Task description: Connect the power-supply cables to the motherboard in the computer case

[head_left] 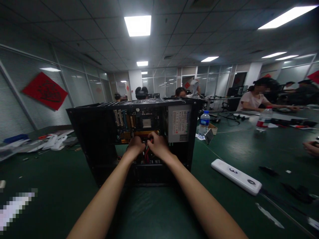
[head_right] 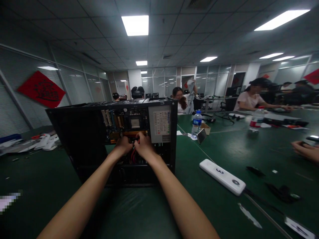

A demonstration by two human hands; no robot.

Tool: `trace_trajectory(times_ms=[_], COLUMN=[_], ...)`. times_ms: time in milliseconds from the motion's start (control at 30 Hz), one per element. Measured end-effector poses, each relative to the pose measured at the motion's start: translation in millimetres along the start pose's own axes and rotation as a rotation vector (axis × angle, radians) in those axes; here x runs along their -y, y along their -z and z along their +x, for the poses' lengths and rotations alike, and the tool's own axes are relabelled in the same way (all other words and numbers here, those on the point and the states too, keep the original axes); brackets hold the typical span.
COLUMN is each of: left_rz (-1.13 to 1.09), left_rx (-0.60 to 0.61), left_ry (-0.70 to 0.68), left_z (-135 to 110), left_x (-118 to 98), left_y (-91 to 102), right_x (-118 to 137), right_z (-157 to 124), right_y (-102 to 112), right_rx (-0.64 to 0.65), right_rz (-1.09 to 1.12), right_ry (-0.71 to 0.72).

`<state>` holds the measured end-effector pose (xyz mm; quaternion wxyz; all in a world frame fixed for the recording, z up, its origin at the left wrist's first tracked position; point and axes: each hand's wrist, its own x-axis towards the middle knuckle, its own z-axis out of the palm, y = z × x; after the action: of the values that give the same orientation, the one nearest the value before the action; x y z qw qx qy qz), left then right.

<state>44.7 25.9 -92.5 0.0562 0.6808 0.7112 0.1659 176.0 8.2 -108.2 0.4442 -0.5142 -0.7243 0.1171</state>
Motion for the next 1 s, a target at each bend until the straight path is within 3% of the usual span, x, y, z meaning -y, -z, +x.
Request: trace_trajectory(times_ms=[400,733,1000], left_rz=[0.054,0.043,-0.068], left_rx=[-0.017,-0.052,0.059], left_ry=[-0.058,-0.121,-0.202], left_z=[-13,-5,-22], left_x=[11,11,27], left_y=[-0.1,-12.0,-1.2], right_x=[1,1,-11], right_z=[-1,-1,6], right_y=[0,1,-9], right_rx=[-0.001,-0.007,-0.017], right_rz=[-0.013,0.009,0.191], right_ry=[-0.002,0.006,-0.106])
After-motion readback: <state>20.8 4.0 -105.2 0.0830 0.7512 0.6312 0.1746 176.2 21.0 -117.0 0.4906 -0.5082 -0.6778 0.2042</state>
